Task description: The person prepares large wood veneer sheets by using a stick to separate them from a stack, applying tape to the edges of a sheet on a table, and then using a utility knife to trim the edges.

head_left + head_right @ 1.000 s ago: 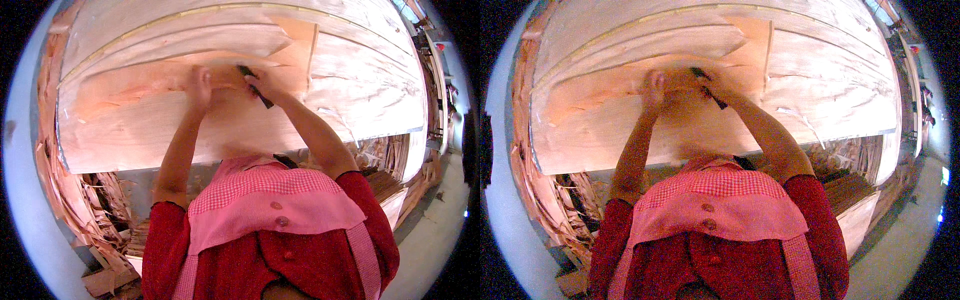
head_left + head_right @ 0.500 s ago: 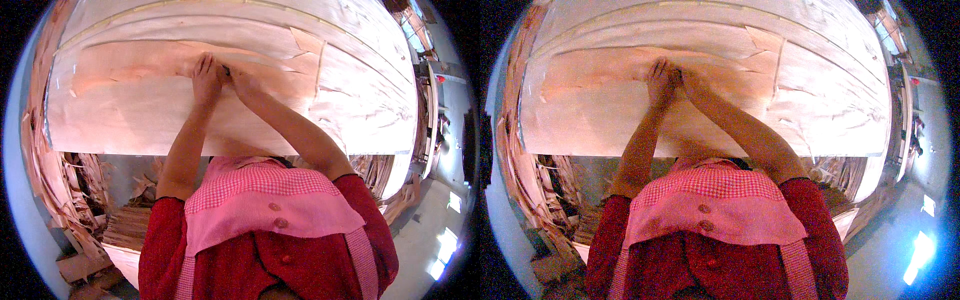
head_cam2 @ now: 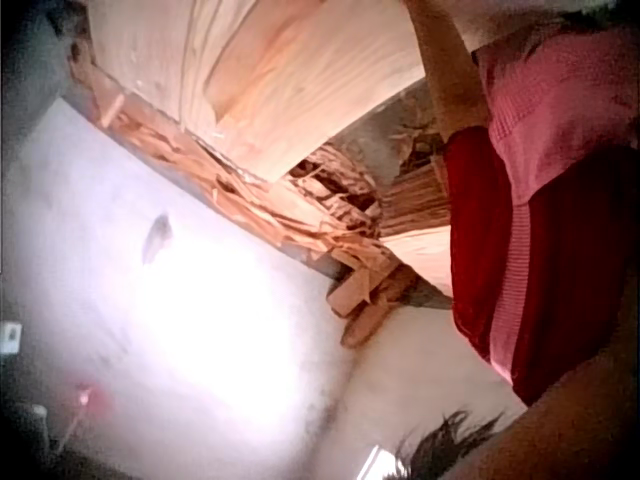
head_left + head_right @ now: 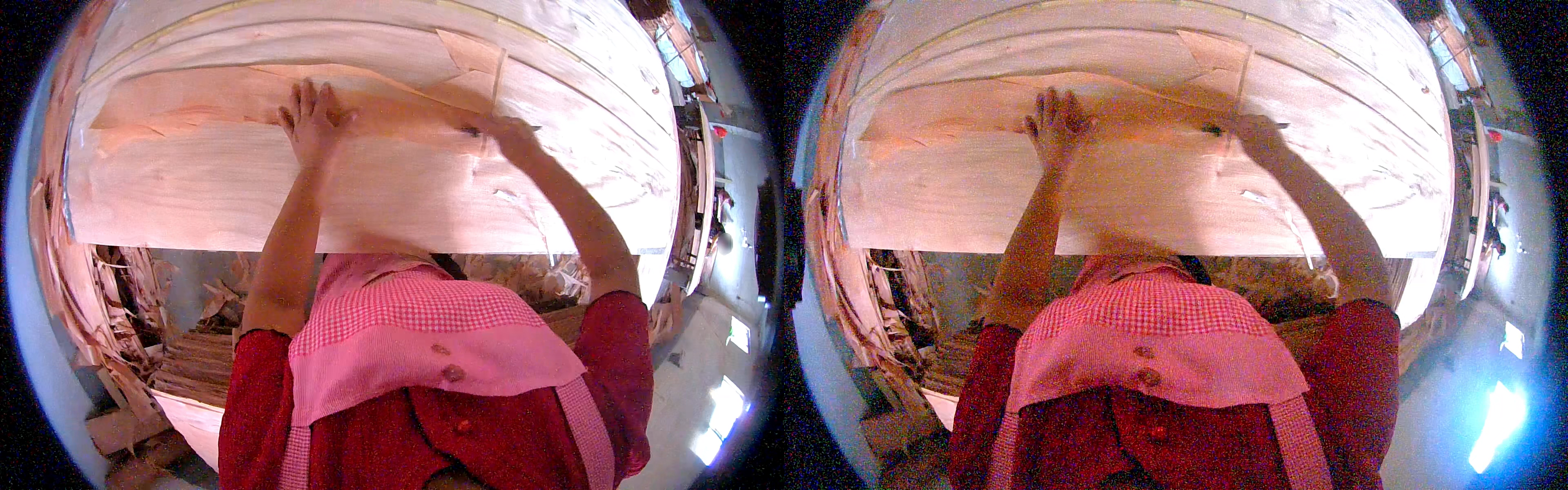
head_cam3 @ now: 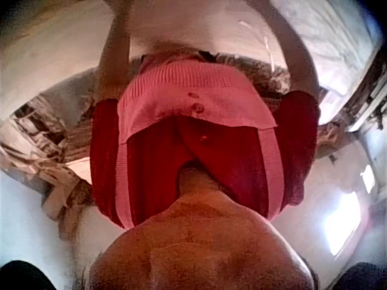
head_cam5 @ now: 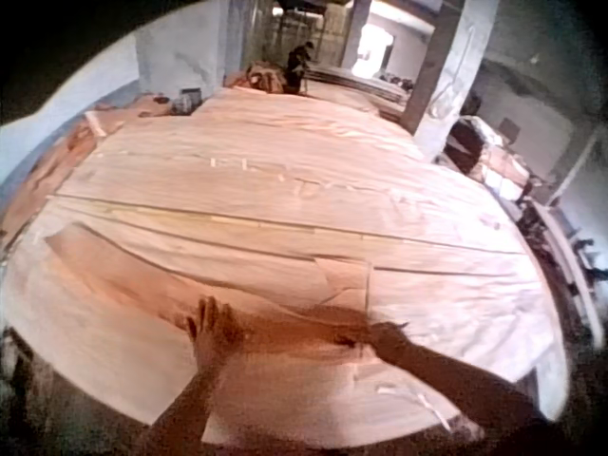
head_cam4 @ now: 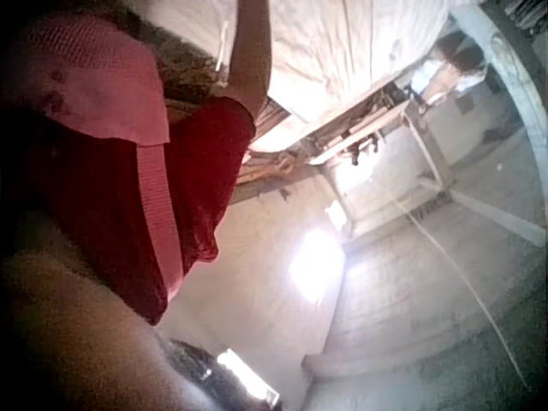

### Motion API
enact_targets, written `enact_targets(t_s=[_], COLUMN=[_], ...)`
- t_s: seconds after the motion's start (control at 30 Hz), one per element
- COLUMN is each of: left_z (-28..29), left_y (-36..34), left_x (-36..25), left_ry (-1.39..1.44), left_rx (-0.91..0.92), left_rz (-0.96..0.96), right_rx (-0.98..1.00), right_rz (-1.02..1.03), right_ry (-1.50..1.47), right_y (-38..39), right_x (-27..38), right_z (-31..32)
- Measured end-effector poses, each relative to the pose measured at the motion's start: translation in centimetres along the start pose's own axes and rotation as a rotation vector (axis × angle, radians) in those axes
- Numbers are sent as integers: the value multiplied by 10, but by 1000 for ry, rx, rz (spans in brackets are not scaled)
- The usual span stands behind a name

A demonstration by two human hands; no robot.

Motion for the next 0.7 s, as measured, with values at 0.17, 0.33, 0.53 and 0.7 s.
enact_targets(t_s=[0.17, 0.33, 0.53, 0.7], left_z=[0, -4, -9, -8], left_y=[9, 6, 9, 7], left_x=[25, 18, 16, 0], left_ry=[145, 235, 152, -81], left_rx=[-170, -275, -93, -149], left_rz=[81, 56, 125, -216], right_rx=[217, 18, 207, 181], right_rz=[-239, 149, -1, -375], right_ry=[-214, -132, 137, 23], right_y=[-45, -141, -146, -72], right_x=[75, 175, 182, 107], right_z=[37, -2, -8, 3])
Point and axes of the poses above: each hand's wrist, its own y-axis away from the middle knuckle, its own z-axis out of the back of the hand, x = y × z, the point moved 5 cm from there along -y, towards the middle knuckle, and after that the axes turned 8 degrees about -z, right-handed, at the moved point
